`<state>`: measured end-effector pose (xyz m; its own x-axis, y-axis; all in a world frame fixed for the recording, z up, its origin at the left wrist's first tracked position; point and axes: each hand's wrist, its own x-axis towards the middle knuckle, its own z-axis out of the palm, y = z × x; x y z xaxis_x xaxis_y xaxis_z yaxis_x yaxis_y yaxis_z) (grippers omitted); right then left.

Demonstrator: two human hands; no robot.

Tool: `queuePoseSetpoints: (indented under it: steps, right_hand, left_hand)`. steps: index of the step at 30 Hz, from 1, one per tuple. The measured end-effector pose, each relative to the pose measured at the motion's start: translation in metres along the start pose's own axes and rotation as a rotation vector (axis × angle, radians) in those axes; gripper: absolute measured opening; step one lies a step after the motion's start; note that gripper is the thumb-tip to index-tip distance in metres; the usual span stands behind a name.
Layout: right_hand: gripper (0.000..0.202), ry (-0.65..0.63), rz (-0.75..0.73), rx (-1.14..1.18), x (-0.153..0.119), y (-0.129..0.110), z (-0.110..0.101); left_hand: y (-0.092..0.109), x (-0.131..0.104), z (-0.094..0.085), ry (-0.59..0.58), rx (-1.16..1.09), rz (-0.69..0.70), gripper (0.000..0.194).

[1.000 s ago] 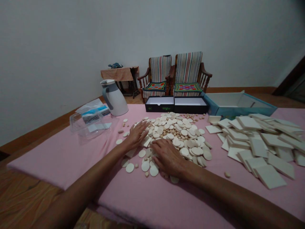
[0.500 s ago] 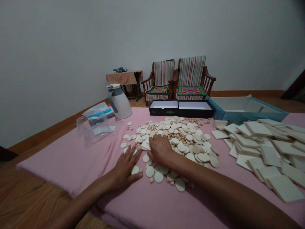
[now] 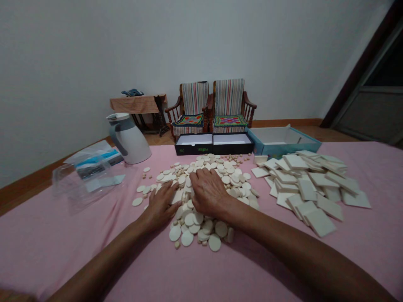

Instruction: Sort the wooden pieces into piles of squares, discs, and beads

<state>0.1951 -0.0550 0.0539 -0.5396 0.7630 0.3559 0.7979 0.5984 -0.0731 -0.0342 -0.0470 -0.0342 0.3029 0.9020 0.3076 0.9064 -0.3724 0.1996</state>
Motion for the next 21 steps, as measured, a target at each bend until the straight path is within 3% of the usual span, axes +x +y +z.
queuePoseSetpoints:
  steps: [6, 14, 18, 21]
  right_hand:
    - [0.027, 0.053, 0.266, -0.016, -0.061, 0.075, -0.029]
    - [0.028, 0.298, 0.712, 0.063, -0.169, 0.184, -0.064]
    - [0.027, 0.171, 0.93, 0.055, -0.211, 0.213, -0.086]
    - [0.024, -0.004, 0.896, 0.146, -0.233, 0.225, -0.086]
  left_hand:
    - [-0.009, 0.012, 0.015, 0.113, 0.03, 0.133, 0.051]
    - [-0.016, 0.013, 0.017, 0.17, 0.025, 0.194, 0.045]
    - [-0.016, 0.015, 0.017, 0.16, 0.037, 0.194, 0.046]
    - [-0.015, 0.015, 0.016, 0.168, 0.047, 0.197, 0.046]
